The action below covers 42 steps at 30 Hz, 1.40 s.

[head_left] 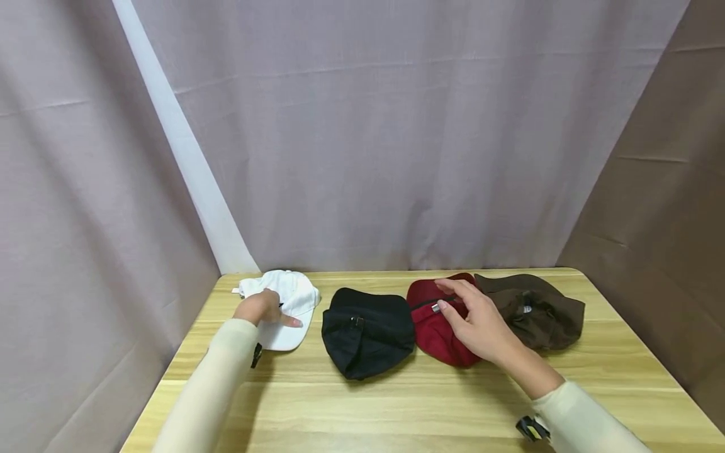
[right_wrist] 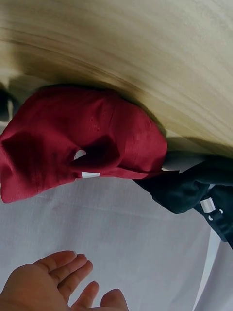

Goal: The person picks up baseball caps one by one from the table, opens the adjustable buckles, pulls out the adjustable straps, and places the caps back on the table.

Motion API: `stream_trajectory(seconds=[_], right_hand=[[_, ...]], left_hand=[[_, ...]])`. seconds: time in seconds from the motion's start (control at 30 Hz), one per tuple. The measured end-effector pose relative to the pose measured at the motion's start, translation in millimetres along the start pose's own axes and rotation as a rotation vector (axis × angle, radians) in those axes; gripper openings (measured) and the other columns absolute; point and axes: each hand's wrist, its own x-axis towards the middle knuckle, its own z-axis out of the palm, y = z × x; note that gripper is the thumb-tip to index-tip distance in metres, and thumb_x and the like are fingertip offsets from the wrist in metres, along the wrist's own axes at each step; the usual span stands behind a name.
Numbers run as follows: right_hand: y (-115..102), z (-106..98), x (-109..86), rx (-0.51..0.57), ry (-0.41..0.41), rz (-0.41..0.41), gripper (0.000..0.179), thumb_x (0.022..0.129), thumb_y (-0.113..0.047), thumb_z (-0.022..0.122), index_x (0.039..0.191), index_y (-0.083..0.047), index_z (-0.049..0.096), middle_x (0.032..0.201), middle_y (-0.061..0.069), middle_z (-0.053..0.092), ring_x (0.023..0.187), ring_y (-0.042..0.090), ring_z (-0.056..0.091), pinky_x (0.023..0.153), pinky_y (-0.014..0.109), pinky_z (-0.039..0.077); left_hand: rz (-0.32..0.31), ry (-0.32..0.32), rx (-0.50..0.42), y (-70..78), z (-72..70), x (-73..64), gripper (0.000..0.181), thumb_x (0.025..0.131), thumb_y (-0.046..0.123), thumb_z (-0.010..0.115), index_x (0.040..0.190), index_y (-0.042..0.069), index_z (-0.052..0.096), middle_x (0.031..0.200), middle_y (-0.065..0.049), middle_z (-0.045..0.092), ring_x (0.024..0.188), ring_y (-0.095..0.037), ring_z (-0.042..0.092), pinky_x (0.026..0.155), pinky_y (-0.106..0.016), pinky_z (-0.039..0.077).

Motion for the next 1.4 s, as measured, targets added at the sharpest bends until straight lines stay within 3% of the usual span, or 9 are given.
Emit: stream_trajectory(seconds=[0.3, 0.5, 0.6, 0.73, 0.83, 0.93, 1.17, 1.4], right_hand=[[0.6, 8.2, -2.4, 0.035, -0.043, 0.009, 0.041, 0.105, -0.015, 0.068, 0.145, -0.014, 0.062, 0.134, 0.004, 0.070, 0.118, 0.026, 0.070, 0.095, 0.049, 0.059], [-0.5, 17.5, -3.8, 0.062, -0.078, -0.005, 0.041, 0.105, -0.016, 0.068, 0.145, -0.015, 0.061, 0.136, 0.004, 0.069, 0.113, 0.026, 0.070, 0.086, 0.033, 0.059], [-2.2, 24.3, -4.8, 0.081, -0.101, -0.007, 0.042, 0.104, -0.016, 0.069, 0.145, -0.016, 0.062, 0.135, 0.004, 0.069, 0.113, 0.025, 0.070, 0.084, 0.033, 0.060], [-7.8, 37.6, -4.9, 0.063, -0.164, -0.011, 0.042, 0.104, -0.020, 0.069, 0.146, -0.016, 0.061, 0.138, 0.003, 0.069, 0.122, 0.028, 0.070, 0.098, 0.046, 0.059], [-13.6, 50.1, -3.8, 0.023, -0.205, -0.029, 0.045, 0.103, -0.025, 0.071, 0.146, -0.014, 0.062, 0.143, 0.006, 0.067, 0.135, 0.035, 0.064, 0.113, 0.058, 0.050], [-18.5, 63.8, -0.5, -0.023, -0.233, -0.050, 0.049, 0.101, -0.029, 0.074, 0.145, -0.011, 0.063, 0.147, 0.010, 0.065, 0.144, 0.039, 0.056, 0.122, 0.061, 0.041], [-24.0, 97.5, 15.4, -0.072, -0.390, -0.056, 0.066, 0.097, -0.042, 0.077, 0.149, -0.007, 0.058, 0.154, 0.015, 0.059, 0.146, 0.035, 0.053, 0.122, 0.058, 0.041], [-24.7, 125.1, 19.5, -0.235, -0.544, -0.095, 0.088, 0.092, -0.054, 0.079, 0.155, -0.001, 0.048, 0.161, 0.019, 0.051, 0.152, 0.037, 0.046, 0.125, 0.057, 0.037]], left_hand=[[-0.004, 0.012, -0.004, 0.6, -0.4, 0.2, 0.118, 0.080, 0.073, 0.081, 0.151, -0.014, 0.045, 0.159, -0.037, 0.044, 0.134, -0.046, 0.060, 0.112, -0.060, 0.051], [-0.002, 0.004, -0.026, -3.2, 0.1, 0.8, 0.118, 0.079, 0.074, 0.082, 0.150, -0.014, 0.046, 0.156, -0.036, 0.048, 0.132, -0.044, 0.061, 0.113, -0.059, 0.051], [0.001, 0.000, -0.033, -4.5, 0.3, 0.8, 0.119, 0.079, 0.074, 0.081, 0.150, -0.014, 0.046, 0.156, -0.036, 0.047, 0.133, -0.045, 0.061, 0.113, -0.059, 0.050], [-0.003, 0.004, -0.025, -6.5, -1.1, 1.1, 0.122, 0.080, 0.075, 0.080, 0.153, -0.015, 0.042, 0.161, -0.038, 0.041, 0.137, -0.048, 0.057, 0.115, -0.060, 0.049], [-0.005, 0.008, -0.013, -7.0, -1.8, 0.6, 0.122, 0.080, 0.076, 0.079, 0.153, -0.015, 0.043, 0.160, -0.038, 0.042, 0.138, -0.048, 0.057, 0.115, -0.059, 0.049], [-0.001, 0.006, -0.011, -7.0, -2.5, 0.7, 0.120, 0.080, 0.076, 0.079, 0.151, -0.014, 0.044, 0.158, -0.037, 0.045, 0.136, -0.047, 0.058, 0.114, -0.059, 0.050], [-0.003, 0.011, -0.015, -6.1, -3.6, 4.4, 0.118, 0.079, 0.077, 0.079, 0.149, -0.012, 0.048, 0.156, -0.035, 0.049, 0.135, -0.045, 0.060, 0.114, -0.059, 0.050], [0.007, 0.018, 0.009, -5.4, -2.3, 5.2, 0.108, 0.078, 0.076, 0.081, 0.139, -0.010, 0.058, 0.141, -0.030, 0.062, 0.123, -0.040, 0.067, 0.108, -0.057, 0.054]])
